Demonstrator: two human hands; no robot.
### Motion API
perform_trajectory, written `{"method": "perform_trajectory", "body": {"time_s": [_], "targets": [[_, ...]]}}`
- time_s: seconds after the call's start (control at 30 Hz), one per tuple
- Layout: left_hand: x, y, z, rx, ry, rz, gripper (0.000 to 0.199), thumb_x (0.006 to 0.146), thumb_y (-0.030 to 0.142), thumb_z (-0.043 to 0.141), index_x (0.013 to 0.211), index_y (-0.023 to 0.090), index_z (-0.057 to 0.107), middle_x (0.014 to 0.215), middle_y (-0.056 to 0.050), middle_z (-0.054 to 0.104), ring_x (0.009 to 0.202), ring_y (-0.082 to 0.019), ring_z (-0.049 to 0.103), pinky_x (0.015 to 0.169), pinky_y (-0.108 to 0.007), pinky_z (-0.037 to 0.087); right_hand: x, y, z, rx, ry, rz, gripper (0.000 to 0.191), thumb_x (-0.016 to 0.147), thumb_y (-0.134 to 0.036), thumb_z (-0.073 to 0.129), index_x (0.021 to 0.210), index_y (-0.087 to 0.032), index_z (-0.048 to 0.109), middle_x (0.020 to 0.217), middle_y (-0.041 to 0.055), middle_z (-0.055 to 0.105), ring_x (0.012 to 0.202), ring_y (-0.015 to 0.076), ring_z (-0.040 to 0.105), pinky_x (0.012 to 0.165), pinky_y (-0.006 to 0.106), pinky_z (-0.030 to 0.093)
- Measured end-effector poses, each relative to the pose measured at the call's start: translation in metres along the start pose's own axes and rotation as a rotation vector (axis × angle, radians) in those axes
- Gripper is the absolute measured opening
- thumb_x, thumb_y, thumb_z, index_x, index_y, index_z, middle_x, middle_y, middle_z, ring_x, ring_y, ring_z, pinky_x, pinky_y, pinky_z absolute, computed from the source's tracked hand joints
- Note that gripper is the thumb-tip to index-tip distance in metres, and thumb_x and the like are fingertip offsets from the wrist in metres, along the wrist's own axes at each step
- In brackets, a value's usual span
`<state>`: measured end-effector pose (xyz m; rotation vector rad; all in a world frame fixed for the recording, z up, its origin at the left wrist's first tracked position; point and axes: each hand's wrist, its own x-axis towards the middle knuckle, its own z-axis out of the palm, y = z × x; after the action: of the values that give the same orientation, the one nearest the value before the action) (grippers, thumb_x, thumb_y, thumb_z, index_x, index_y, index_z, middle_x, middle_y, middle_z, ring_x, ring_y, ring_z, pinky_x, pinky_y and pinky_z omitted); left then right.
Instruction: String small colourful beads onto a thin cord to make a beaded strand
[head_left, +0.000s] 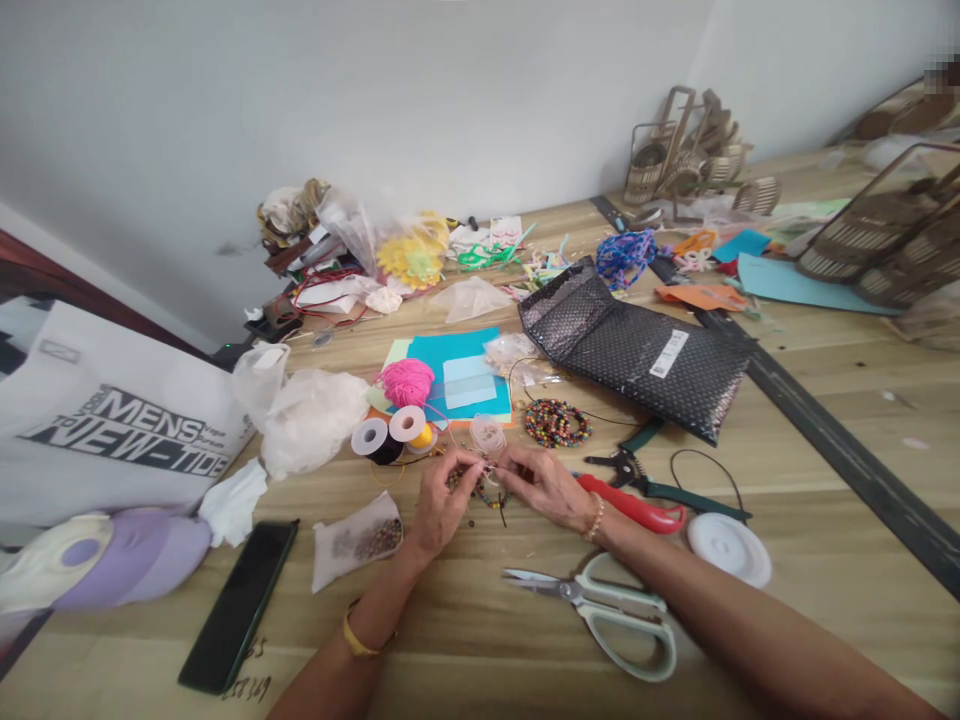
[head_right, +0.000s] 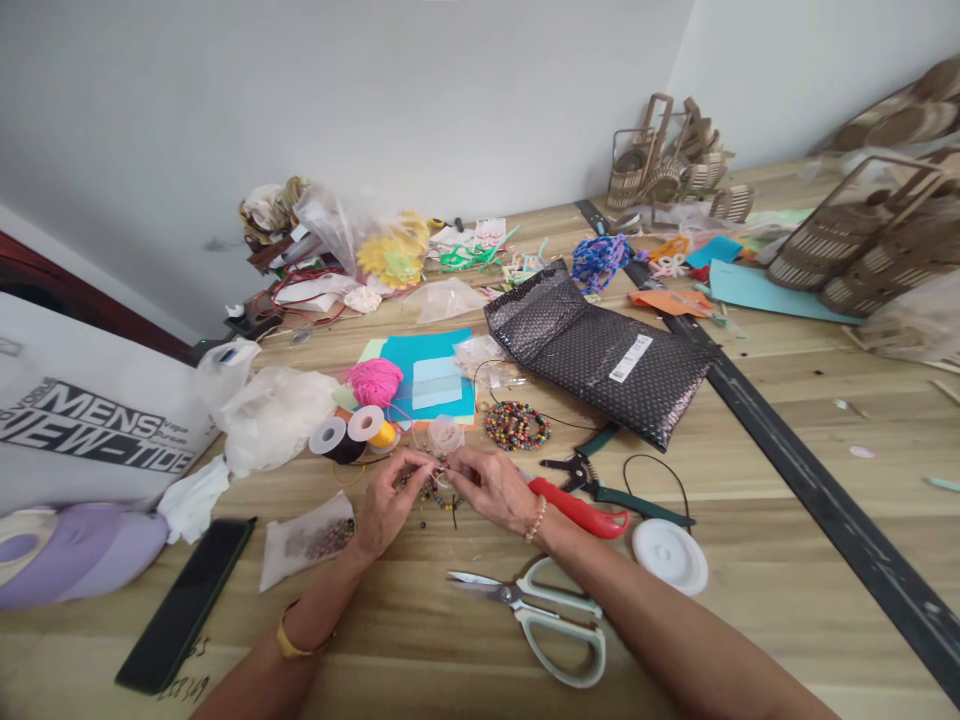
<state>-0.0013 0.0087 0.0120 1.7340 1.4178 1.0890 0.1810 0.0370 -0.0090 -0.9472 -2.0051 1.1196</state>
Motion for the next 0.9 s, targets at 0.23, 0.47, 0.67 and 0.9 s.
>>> {"method": "perform_trajectory", "body": {"time_s": [0.23,0.47,0.67,0.9], "targets": [[0.001,0.009,0.002,-0.199,-0.040,-0.033,0.022,0.083,0.035,0.062,0.072,0.017,0.061,0.085,-0.007,0.068,0.083,-0.020,0.063,0.078,-0.031,0.051,-0.002,-0.001,0.000,-0.094,-0.020,-0.018,0.026,0.089,-0.022,0.045,0.063,-0.018,0.044,0.054,-0.0057,0.036,0.049,0.0091,0.032,0.050,0.024,0.022],[0.002,0.008,0.002,-0.360,-0.139,-0.129,0.026,0.081,0.039,0.065,0.068,0.017,0.060,0.073,-0.003,0.063,0.071,-0.016,0.059,0.071,-0.029,0.048,-0.002,-0.004,0.001,-0.115,-0.025,-0.017,0.026,0.087,-0.022,0.046,0.061,-0.018,0.045,0.052,-0.0059,0.035,0.048,0.0085,0.030,0.050,0.023,0.020],[0.003,0.013,-0.001,-0.288,-0.163,-0.152,0.027,0.081,0.037,0.062,0.065,0.016,0.059,0.069,-0.002,0.060,0.066,-0.014,0.055,0.066,-0.026,0.044,-0.003,-0.002,0.002,-0.126,-0.036,0.006,0.028,0.087,-0.024,0.046,0.060,-0.017,0.048,0.051,-0.0058,0.038,0.048,0.0078,0.029,0.049,0.022,0.019],[0.003,0.015,-0.002,-0.298,-0.172,-0.177,0.025,0.080,0.034,0.064,0.063,0.016,0.059,0.067,-0.001,0.060,0.064,-0.014,0.055,0.064,-0.026,0.044,-0.003,-0.002,0.002,-0.115,-0.049,0.006,0.027,0.086,-0.022,0.046,0.059,-0.016,0.048,0.051,-0.0054,0.039,0.048,0.0078,0.030,0.049,0.022,0.020]]}}
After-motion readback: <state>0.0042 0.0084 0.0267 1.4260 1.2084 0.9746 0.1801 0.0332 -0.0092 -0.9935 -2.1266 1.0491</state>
